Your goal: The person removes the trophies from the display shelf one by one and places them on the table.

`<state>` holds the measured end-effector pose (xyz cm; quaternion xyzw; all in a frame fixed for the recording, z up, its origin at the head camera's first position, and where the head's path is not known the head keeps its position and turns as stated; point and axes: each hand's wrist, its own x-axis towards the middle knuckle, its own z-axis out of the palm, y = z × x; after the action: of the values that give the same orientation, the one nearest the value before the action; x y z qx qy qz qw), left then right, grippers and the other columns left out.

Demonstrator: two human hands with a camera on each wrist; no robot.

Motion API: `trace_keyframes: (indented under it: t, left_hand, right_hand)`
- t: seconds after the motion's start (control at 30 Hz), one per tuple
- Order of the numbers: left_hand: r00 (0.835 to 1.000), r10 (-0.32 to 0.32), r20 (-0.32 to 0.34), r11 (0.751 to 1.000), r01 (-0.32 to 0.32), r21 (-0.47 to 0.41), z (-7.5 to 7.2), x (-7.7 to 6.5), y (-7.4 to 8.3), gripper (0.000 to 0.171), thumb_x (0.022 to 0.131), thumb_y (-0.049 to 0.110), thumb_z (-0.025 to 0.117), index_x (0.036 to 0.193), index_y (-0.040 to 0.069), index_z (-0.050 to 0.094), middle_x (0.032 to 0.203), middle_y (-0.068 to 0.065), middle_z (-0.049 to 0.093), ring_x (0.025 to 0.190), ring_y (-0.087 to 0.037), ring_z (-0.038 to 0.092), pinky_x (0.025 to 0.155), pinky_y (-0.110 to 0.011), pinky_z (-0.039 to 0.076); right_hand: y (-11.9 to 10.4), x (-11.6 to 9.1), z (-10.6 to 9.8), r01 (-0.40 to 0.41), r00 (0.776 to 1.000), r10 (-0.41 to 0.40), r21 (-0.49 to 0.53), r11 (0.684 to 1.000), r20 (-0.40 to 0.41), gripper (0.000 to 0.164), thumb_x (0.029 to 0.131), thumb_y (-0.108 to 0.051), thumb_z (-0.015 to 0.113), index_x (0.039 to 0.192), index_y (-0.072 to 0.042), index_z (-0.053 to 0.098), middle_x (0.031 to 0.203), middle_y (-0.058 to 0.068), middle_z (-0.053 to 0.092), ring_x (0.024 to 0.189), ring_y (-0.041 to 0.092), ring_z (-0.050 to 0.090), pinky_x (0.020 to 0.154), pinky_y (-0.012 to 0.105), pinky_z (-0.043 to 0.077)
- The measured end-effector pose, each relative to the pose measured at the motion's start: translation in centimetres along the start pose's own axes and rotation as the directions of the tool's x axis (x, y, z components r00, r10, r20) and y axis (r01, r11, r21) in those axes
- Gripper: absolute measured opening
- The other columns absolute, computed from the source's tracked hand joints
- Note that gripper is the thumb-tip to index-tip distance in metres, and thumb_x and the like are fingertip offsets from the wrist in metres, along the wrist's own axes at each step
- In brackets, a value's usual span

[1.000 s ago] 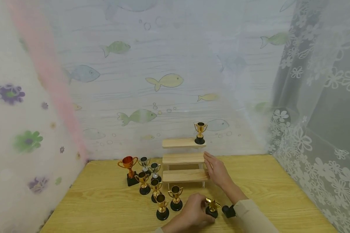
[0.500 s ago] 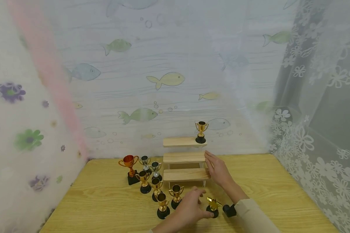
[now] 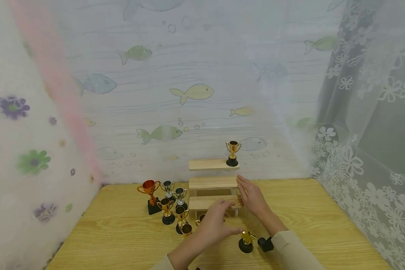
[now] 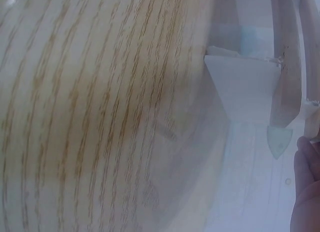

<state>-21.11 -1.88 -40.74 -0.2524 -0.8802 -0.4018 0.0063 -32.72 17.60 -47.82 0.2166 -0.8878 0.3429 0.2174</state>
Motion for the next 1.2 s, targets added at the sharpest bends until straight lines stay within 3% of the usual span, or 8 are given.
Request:
trace_keyframes:
  t: [0.23, 0.5, 0.7, 0.93, 1.2]
  left_hand:
    - [0.997, 0.038, -0.07, 0.999, -0.036, 0.028, -2.1, 1.4, 0.1, 0.065, 0.083, 0.03, 0.088, 0.137, 0.006, 0.06, 0.124, -0.011, 0.059, 0.103, -0.03, 0.063, 0.081, -0.033, 0.055]
    - [0.991, 0.033, -0.129, 0.999, -0.032, 0.012, -3.8, 3.6, -0.1, 0.063, 0.089, 0.027, 0.082, 0.141, 0.004, 0.056, 0.13, -0.017, 0.059, 0.112, -0.035, 0.063, 0.089, -0.047, 0.056]
    - [0.987, -0.017, -0.158, 0.999, 0.009, -0.051, -4.5, 5.7, -0.3, 0.062, 0.097, 0.03, 0.073, 0.148, 0.004, 0.049, 0.138, -0.021, 0.054, 0.122, -0.041, 0.056, 0.096, -0.053, 0.051]
    - [0.978, -0.054, -0.204, 0.996, 0.04, -0.074, -5.0, 8.8, 0.3, 0.073, 0.096, 0.028, 0.073, 0.155, 0.004, 0.038, 0.144, -0.022, 0.048, 0.13, -0.04, 0.05, 0.103, -0.056, 0.047]
    - [0.959, -0.161, -0.233, 0.98, 0.127, -0.154, -4.4, 11.8, -0.2, 0.086, 0.093, 0.027, 0.077, 0.158, 0.001, 0.028, 0.148, -0.026, 0.041, 0.135, -0.041, 0.046, 0.105, -0.056, 0.045]
  right_hand:
    - [0.1, 0.1, 0.1, 0.011, 1.0, -0.011, 0.006, 1.0, -0.003, 0.037, 0.107, -0.009, 0.052, 0.139, 0.01, 0.056, 0.149, 0.023, 0.051, 0.136, 0.043, 0.05, 0.107, 0.058, 0.043]
    - [0.0, 0.1, 0.0, 0.003, 1.0, -0.003, 0.027, 1.0, 0.003, 0.038, 0.108, -0.01, 0.051, 0.14, 0.011, 0.055, 0.151, 0.023, 0.05, 0.136, 0.043, 0.049, 0.107, 0.057, 0.042]
    - [-0.1, 0.1, -0.1, 0.001, 1.0, -0.001, 0.026, 1.0, 0.002, 0.038, 0.108, -0.009, 0.051, 0.14, 0.011, 0.055, 0.151, 0.022, 0.049, 0.137, 0.043, 0.049, 0.108, 0.057, 0.042]
    - [0.2, 0.3, -0.1, 0.009, 1.0, -0.009, 0.017, 1.0, -0.008, 0.038, 0.108, -0.01, 0.051, 0.14, 0.009, 0.056, 0.151, 0.021, 0.05, 0.136, 0.042, 0.05, 0.108, 0.056, 0.042]
    - [0.2, 0.2, -0.1, 0.014, 1.0, -0.015, 0.02, 1.0, 0.005, 0.037, 0.108, -0.01, 0.051, 0.138, 0.011, 0.057, 0.15, 0.023, 0.051, 0.134, 0.043, 0.052, 0.107, 0.056, 0.043]
